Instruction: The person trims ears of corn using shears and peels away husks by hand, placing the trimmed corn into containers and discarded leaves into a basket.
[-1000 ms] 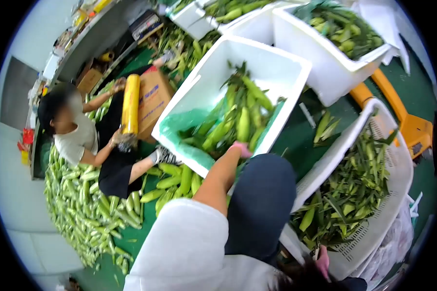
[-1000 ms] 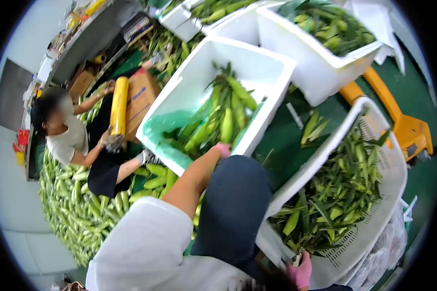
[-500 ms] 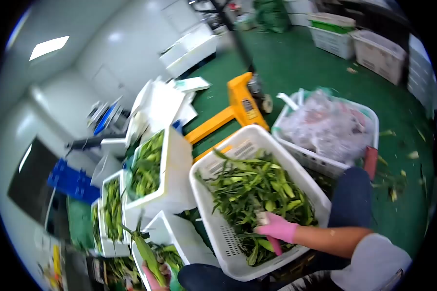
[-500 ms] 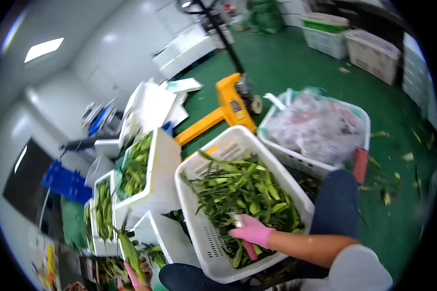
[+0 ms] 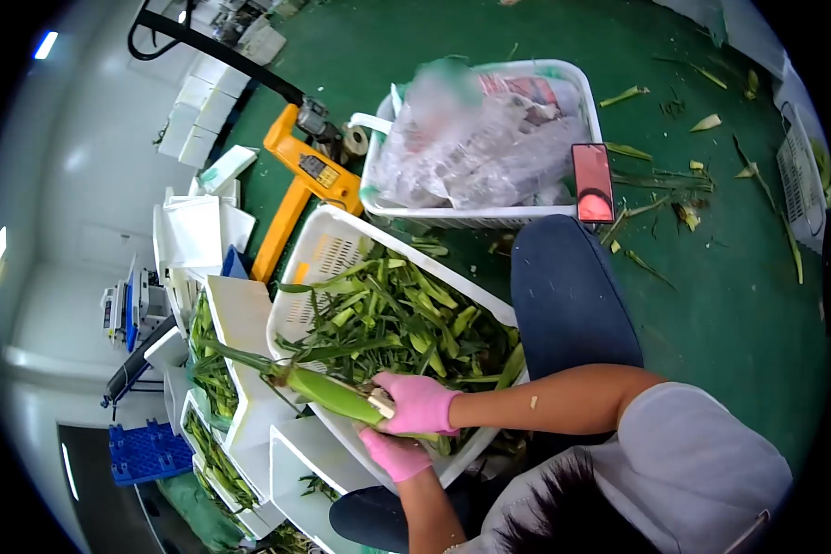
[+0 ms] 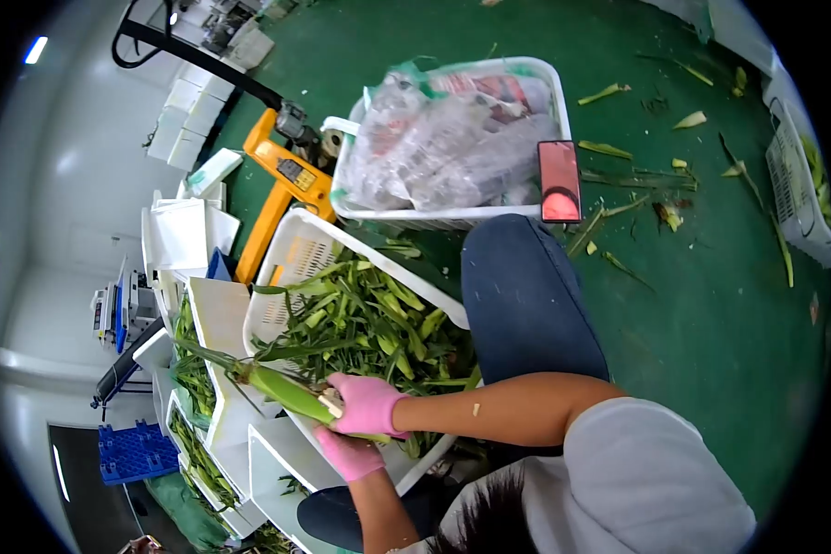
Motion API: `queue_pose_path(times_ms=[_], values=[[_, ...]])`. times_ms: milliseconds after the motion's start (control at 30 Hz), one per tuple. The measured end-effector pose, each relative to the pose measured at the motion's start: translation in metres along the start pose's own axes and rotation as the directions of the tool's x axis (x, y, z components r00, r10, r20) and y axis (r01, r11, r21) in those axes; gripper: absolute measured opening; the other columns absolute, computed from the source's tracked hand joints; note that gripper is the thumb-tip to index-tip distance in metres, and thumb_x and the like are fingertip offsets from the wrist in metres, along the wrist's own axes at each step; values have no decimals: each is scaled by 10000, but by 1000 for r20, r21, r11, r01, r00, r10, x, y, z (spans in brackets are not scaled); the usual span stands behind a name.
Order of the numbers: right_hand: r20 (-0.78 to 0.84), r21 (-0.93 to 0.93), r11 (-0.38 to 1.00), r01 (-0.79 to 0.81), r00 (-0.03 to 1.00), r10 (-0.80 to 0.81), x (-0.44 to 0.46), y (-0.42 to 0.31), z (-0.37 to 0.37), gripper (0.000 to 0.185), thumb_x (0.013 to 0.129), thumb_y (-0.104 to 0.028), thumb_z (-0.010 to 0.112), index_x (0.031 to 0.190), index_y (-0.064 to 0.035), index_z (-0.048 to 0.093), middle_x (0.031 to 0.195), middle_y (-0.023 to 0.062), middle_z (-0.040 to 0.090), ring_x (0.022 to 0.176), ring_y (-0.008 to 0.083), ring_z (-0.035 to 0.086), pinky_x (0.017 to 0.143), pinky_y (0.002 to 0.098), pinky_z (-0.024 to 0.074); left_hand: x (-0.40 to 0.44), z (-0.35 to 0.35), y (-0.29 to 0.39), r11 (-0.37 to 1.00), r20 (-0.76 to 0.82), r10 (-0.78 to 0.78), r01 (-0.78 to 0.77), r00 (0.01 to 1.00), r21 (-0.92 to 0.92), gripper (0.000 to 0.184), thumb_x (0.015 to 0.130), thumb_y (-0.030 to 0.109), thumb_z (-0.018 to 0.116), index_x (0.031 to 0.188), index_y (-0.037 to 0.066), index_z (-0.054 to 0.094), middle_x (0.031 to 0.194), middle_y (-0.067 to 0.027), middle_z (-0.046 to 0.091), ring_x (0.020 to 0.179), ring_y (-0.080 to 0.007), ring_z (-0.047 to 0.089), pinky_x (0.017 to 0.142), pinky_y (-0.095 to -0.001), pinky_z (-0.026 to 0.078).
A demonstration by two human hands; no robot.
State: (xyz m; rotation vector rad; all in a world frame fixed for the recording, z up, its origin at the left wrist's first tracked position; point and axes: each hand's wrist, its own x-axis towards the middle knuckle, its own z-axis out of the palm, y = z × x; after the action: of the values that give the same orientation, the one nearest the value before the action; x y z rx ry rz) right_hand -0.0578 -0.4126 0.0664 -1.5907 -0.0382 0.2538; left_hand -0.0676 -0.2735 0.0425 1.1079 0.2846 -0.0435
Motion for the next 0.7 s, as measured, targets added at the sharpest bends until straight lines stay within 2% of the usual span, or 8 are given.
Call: queue_pose_path(times_ms=[100, 133, 200, 300, 433, 567, 633, 700], values=[[-25, -24, 999, 25, 999, -25, 7, -1, 9, 563, 809, -378, 742, 1238, -52, 577, 1096, 208, 695, 1013, 389, 673, 888, 424, 543, 15, -13, 30, 970, 72, 20, -37, 997, 241, 613, 1069, 511, 342, 1456, 52, 465, 1368, -123, 600, 1251, -278, 586, 1099, -445, 445], [-92, -72, 991, 112, 989, -118, 7, 2, 16, 553, 811, -373, 742, 1218, -38, 574, 1080, 208, 691, 1020, 384, 668, 894, 428, 540, 26, -12, 38, 891, 57, 94, -110, 994, 441, 618, 1065, 526, 376, 1430, 36, 470, 1296, -129, 628, 1172, -272, 628, 1036, -424, 502], [-95, -79, 993, 91, 991, -98, 4, -6, 13, 573, 803, -375, 751, 1221, -33, 558, 1109, 201, 676, 1024, 387, 661, 902, 440, 534, 43, -30, 45, 751, 202, 194, -278, 960, 599, 582, 1072, 485, 418, 1416, 18, 464, 1246, -138, 640, 1127, -278, 642, 974, -421, 542], [-190, -126, 977, 173, 962, -194, 4, 1, 14, 610, 782, -374, 771, 1236, -37, 540, 1170, 189, 639, 1070, 391, 637, 925, 451, 522, 46, -31, 37, 846, 272, 236, -335, 933, 415, 516, 1083, 411, 430, 1412, 15, 456, 1263, -158, 628, 1130, -300, 643, 965, -450, 551], [-172, -284, 935, 214, 948, -269, 7, 1, -6, 652, 744, -357, 810, 1235, -32, 532, 1184, 185, 589, 1156, 375, 574, 1014, 444, 469, 36, 9, 14, 947, -42, 237, -221, 971, 233, 389, 1086, 267, 430, 1387, 21, 431, 1251, -186, 623, 1063, -295, 670, 895, -443, 585], [-145, -81, 973, 214, 964, -224, 18, 1, -9, 655, 747, -304, 824, 1263, -27, 528, 1184, 179, 605, 1110, 352, 615, 991, 409, 498, 39, 8, 19, 959, -70, 183, -162, 981, 234, 435, 1075, 236, 409, 1460, 34, 389, 1375, -192, 555, 1171, -344, 628, 960, -479, 566], [64, 234, 972, 27, 997, -43, 24, 1, -20, 672, 761, -279, 822, 1300, -19, 518, 1209, 178, 619, 1098, 317, 634, 994, 383, 508, 34, 12, 22, 938, -100, 234, -197, 967, 285, 438, 1072, 220, 405, 1467, 33, 384, 1380, -193, 551, 1170, -344, 627, 957, -479, 568], [242, 484, 858, -175, 968, 61, 25, -6, -30, 698, 783, -222, 819, 1364, -8, 496, 1238, 166, 641, 1095, 254, 642, 1010, 344, 509, 29, 10, 28, 876, -126, 316, -239, 940, 419, 436, 1069, 192, 392, 1472, 28, 375, 1381, -188, 544, 1174, -326, 621, 959, -460, 563]])
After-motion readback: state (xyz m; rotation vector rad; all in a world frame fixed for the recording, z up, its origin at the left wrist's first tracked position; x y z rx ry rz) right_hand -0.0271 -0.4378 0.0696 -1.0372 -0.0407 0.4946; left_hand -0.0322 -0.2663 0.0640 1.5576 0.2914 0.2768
